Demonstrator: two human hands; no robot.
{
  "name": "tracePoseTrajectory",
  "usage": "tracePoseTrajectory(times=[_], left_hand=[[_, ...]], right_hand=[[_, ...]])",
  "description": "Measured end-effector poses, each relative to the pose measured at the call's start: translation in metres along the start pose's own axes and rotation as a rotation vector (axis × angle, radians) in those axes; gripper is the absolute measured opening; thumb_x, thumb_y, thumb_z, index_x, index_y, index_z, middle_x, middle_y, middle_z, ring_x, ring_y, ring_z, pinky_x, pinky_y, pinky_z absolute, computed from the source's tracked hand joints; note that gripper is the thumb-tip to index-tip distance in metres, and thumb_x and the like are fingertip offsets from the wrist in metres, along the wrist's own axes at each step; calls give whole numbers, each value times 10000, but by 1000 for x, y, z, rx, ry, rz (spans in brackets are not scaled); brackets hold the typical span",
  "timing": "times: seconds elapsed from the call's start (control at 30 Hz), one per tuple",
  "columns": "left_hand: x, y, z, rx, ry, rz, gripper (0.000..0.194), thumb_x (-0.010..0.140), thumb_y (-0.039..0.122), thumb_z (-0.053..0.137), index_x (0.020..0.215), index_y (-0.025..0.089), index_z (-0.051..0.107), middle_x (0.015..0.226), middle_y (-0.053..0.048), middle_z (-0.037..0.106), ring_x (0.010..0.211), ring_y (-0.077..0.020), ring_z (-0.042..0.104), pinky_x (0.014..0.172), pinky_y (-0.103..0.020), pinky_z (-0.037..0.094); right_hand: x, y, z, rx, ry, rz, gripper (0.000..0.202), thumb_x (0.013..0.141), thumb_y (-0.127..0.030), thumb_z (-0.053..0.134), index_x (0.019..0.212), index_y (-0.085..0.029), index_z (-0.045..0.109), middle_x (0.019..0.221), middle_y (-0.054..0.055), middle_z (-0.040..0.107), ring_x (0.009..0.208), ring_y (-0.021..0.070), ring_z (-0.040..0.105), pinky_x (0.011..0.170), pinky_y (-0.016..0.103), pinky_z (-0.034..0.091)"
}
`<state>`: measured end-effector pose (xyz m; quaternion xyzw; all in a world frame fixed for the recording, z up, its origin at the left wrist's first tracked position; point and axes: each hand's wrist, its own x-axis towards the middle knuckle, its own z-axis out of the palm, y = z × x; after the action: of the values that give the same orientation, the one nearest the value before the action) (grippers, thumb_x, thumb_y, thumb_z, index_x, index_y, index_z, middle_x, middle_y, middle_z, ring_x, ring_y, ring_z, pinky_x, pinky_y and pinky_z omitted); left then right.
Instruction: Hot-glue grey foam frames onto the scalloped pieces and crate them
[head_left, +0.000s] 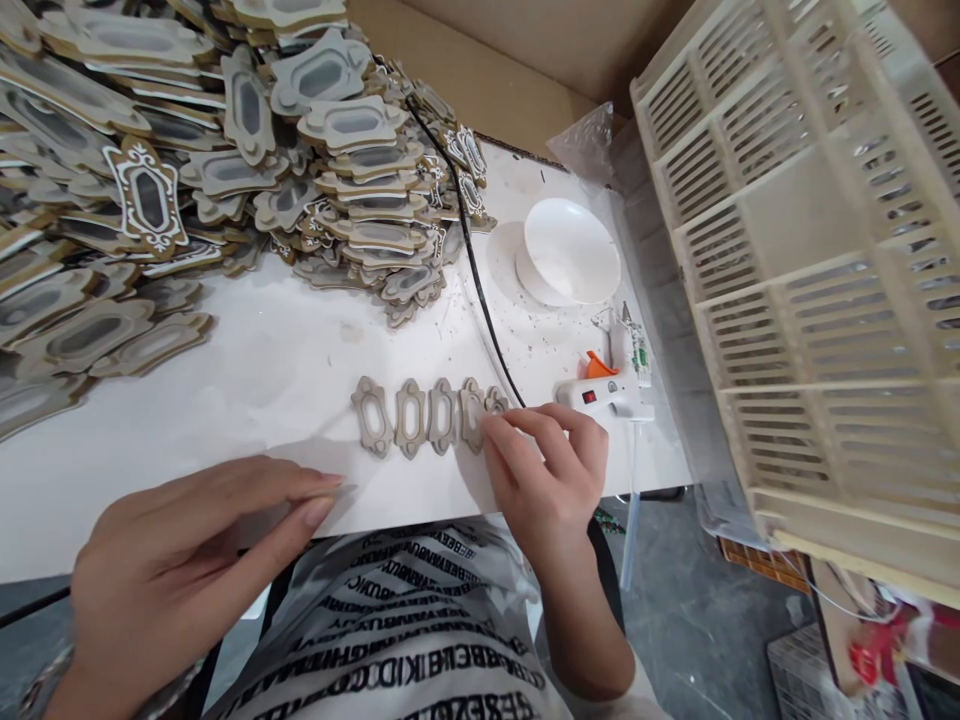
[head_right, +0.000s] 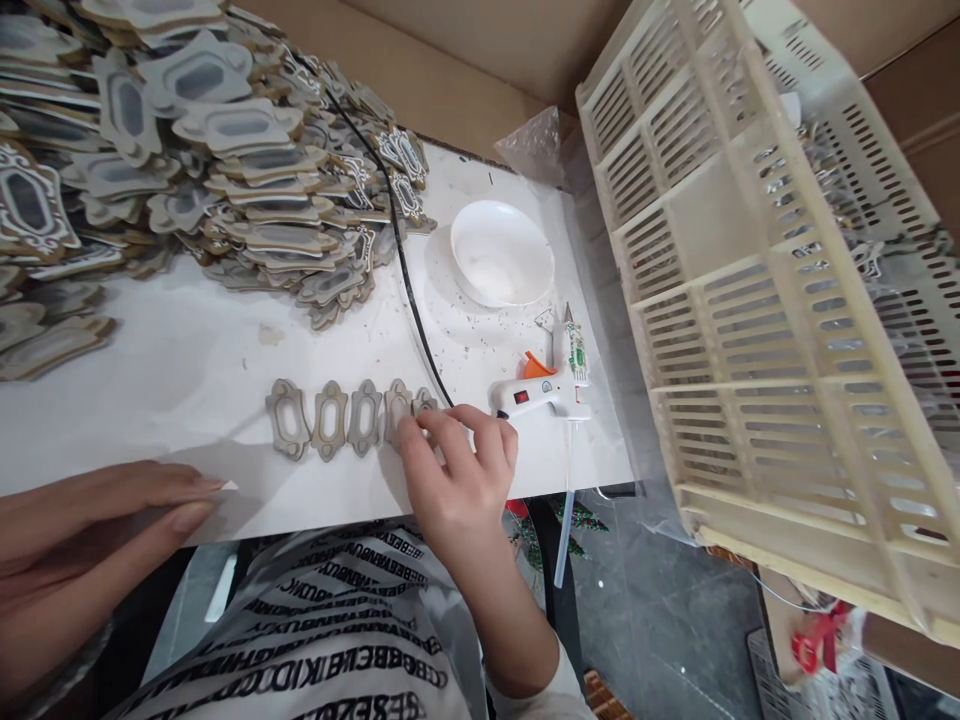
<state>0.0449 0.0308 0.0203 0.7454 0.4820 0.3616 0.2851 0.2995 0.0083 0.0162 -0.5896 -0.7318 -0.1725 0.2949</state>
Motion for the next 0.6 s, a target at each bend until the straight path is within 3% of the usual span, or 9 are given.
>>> tracePoseTrajectory(times=[0.23, 0.6], left_hand=[[4, 5, -1, 14, -4, 17, 126, 899, 293, 651, 854, 345, 757, 782, 81, 759, 593, -92, 699, 634, -149, 617], [2, 3, -1, 25, -4, 19, 127, 896, 302, 647, 849, 342, 759, 776, 74, 757, 579, -111, 698, 618, -176, 626]], right_hand=[[2, 0, 0, -28, -13, -23, 129, 912, -82, 676, 891, -206, 702, 784, 11, 751, 826, 209, 603, 750, 374, 402], [5, 11, -10, 94, -250, -48, 71, 941, -167, 674, 940, -214, 727, 873, 17, 759, 884, 216, 590, 805, 359, 424]])
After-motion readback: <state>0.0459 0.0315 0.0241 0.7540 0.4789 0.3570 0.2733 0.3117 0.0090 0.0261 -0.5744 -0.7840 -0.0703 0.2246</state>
